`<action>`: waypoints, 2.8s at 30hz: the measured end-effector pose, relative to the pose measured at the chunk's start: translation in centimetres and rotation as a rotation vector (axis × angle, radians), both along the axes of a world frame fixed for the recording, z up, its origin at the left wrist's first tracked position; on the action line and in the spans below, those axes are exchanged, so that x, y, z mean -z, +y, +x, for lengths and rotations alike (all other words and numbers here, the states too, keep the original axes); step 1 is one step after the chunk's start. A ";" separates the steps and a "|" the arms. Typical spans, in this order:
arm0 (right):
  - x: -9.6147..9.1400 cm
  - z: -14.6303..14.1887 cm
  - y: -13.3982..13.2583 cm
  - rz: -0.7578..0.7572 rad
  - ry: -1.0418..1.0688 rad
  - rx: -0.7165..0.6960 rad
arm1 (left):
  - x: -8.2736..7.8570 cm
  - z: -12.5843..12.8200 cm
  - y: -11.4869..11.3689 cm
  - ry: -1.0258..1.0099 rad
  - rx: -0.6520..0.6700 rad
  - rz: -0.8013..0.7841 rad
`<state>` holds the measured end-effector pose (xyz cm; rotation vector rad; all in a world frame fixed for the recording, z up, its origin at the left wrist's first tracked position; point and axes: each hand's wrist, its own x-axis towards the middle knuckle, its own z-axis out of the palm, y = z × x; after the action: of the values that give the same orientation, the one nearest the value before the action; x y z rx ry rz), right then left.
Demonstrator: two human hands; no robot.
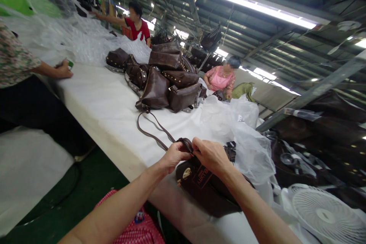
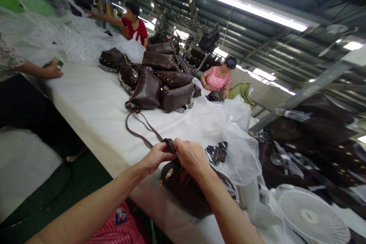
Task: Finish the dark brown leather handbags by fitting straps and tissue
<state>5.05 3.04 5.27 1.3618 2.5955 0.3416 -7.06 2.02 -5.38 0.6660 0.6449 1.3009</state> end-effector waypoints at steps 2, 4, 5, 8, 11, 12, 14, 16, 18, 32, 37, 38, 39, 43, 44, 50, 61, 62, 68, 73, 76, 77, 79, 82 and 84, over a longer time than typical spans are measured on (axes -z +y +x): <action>0.2 0.1 -0.4 0.022 -0.043 -0.019 | 0.1 0.4 0.1 -0.009 -0.027 -0.013; 0.4 0.1 -0.8 0.043 -0.053 -0.006 | 0.3 0.6 0.2 -0.010 -0.031 -0.017; 0.4 0.1 -0.9 0.049 -0.050 0.004 | 0.3 0.6 0.2 -0.007 -0.028 -0.017; 0.6 0.2 -0.9 0.046 -0.020 0.019 | 0.4 0.6 0.3 0.005 -0.019 -0.012; 0.8 0.8 -0.5 0.013 0.057 0.034 | 0.2 0.6 0.3 0.013 -0.038 -0.012; 0.9 1.0 -0.3 0.000 0.092 0.042 | 0.1 0.7 0.4 0.016 -0.044 -0.011; 1.0 1.4 0.1 -0.022 0.155 0.055 | 0.0 0.8 0.4 0.025 -0.047 -0.011; 1.2 1.7 0.3 -0.029 0.181 0.058 | 0.0 0.9 0.5 0.035 -0.048 -0.015; 1.3 1.7 0.4 -0.020 0.159 0.055 | 0.0 0.9 0.6 0.040 -0.050 -0.021; 1.0 0.8 0.1 -0.013 0.027 0.006 | -0.6 0.5 1.0 0.322 0.030 0.108; 0.7 0.7 0.0 -0.016 0.035 0.047 | -0.6 0.9 1.1 0.313 -0.043 0.078; 0.6 0.7 0.1 -0.018 0.041 0.059 | -0.6 1.0 1.1 0.308 -0.042 0.068; 0.6 0.6 0.1 -0.019 0.047 0.069 | -0.7 1.0 1.1 0.303 -0.036 0.059; 0.6 0.4 0.5 -0.021 0.057 0.087 | -0.8 0.8 1.0 0.286 -0.023 0.030; 0.7 0.4 0.5 -0.025 0.061 0.087 | -0.8 0.8 1.0 0.285 -0.025 0.027; 0.9 1.2 1.1 -0.058 0.157 0.039 | 0.0 0.5 1.0 0.336 -0.013 -0.003; -0.5 2.6 1.6 -0.218 0.407 -0.070 | -1.8 -3.9 -0.8 0.810 -0.190 0.364; -0.4 2.5 1.4 -0.234 0.441 -0.068 | -2.4 -4.0 -0.9 0.840 -0.213 0.406; 0.8 2.5 0.6 -0.141 0.594 -0.030 | -4.7 -2.6 -0.5 0.810 -0.214 0.477; 1.6 2.8 0.8 -0.117 0.670 -0.046 | -5.0 -1.4 0.5 0.622 -0.112 0.360; 1.8 3.1 1.0 -0.118 0.688 -0.034 | -4.6 -1.1 0.8 0.482 -0.073 0.313; 1.8 3.1 1.1 -0.116 0.685 -0.025 | -4.4 -1.0 0.9 0.445 -0.075 0.313; 1.8 3.2 1.3 -0.115 0.674 -0.012 | -3.8 -0.8 1.0 0.404 -0.096 0.324; 1.9 3.3 1.4 -0.117 0.673 -0.019 | -3.0 -0.2 1.0 0.424 -0.170 0.351; 2.0 3.4 1.5 -0.113 0.670 -0.026 | -2.7 0.3 0.9 0.476 -0.240 0.372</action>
<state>8.40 4.50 3.30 1.6107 3.0812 -0.3183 -6.76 2.94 -2.64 1.2565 0.8972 1.5148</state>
